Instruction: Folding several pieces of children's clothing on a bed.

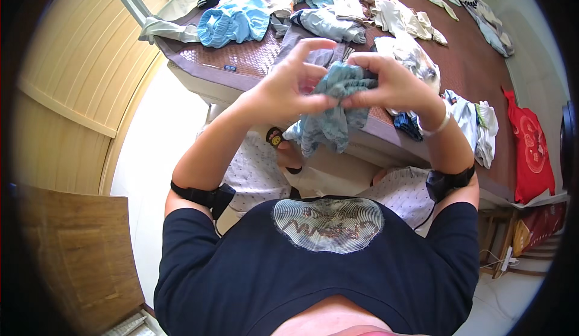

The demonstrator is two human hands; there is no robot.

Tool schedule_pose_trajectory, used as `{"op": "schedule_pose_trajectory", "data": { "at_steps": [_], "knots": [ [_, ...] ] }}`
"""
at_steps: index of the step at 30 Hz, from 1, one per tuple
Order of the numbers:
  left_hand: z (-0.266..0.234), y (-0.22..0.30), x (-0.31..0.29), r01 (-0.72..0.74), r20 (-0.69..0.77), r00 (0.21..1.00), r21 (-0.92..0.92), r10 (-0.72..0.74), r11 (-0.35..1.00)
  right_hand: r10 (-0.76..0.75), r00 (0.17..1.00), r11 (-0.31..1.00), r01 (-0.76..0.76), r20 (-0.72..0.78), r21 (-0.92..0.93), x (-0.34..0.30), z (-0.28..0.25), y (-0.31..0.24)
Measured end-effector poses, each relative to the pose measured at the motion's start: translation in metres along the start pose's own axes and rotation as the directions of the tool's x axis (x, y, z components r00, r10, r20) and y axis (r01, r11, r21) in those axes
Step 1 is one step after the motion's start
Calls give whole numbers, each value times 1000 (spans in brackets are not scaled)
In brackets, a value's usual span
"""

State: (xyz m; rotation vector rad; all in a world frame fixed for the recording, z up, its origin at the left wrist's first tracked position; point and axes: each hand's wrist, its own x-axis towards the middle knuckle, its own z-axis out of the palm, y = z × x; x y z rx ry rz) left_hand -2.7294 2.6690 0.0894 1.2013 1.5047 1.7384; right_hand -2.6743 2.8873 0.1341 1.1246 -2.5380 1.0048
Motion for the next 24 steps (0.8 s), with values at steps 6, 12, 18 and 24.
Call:
{"op": "schedule_pose_trajectory", "data": {
  "at_steps": [6,12,18,24],
  "knots": [
    [-74,-68,-4,645,-598,764,709,-242,286,613,786,787,-616,-81,-19,43,-55,57],
    [-71,-124,-8,664,-621,669,252,-409,704,357,830,709,-539,-428,-454,80,-86,59],
    [-43,-110,-9,352,-481,683,-442,-549,825,522,852,741,-472,-34,-477,59,39,49],
    [-8,-87,-10,213,-340,796,-619,-502,756,77,992,632,-127,-101,-765,1,100,22]
  ]
}}
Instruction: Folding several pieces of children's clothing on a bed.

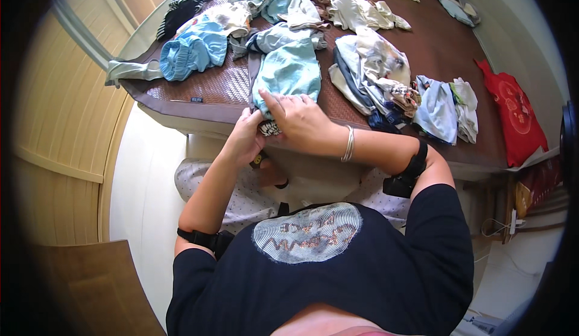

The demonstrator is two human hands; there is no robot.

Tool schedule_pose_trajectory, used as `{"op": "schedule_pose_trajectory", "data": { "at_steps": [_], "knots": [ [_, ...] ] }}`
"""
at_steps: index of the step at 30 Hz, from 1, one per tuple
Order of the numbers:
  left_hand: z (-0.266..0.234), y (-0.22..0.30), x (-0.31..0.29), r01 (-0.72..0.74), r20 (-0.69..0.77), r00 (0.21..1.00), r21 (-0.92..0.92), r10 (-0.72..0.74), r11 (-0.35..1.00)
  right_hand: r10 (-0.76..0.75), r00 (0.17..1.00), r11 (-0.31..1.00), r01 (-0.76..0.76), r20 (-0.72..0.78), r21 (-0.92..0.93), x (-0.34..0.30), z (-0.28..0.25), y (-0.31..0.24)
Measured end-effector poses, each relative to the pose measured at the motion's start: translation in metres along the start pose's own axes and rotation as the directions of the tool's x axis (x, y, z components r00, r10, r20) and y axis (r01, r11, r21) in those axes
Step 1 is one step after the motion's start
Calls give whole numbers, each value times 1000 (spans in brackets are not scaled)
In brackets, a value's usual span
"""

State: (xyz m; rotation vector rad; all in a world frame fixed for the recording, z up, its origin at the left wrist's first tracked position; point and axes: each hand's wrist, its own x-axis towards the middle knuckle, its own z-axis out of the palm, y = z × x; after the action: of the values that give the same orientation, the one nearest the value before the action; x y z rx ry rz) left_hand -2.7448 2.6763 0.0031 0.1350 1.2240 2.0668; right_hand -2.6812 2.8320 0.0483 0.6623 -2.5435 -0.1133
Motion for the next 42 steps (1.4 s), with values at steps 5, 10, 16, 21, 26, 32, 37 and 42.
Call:
{"op": "schedule_pose_trajectory", "data": {
  "at_steps": [5,10,16,21,26,32,37,42],
  "knots": [
    [-2,3,-2,63,393,919,-87,-24,994,121,914,767,-333,387,549,7,-42,85],
    [-16,-9,8,72,366,928,12,-72,997,153,895,492,-436,418,754,18,-132,207],
    [-29,-25,23,121,295,947,54,-131,991,649,746,717,-665,151,207,37,-198,291],
    [-30,-25,29,149,255,953,71,-162,986,725,677,682,-731,-123,0,26,-234,322],
    [-18,-24,30,156,248,953,98,-176,983,543,832,824,-554,-112,-118,-25,-185,314],
    [0,-12,33,136,258,945,246,-200,960,405,895,913,-408,184,-25,-142,-76,195],
    [25,5,65,-310,261,950,745,170,590,318,815,732,-535,485,421,-169,-73,175],
    [41,3,111,-580,709,598,705,375,-408,693,666,424,-686,276,591,-138,-79,227]
  ]
}}
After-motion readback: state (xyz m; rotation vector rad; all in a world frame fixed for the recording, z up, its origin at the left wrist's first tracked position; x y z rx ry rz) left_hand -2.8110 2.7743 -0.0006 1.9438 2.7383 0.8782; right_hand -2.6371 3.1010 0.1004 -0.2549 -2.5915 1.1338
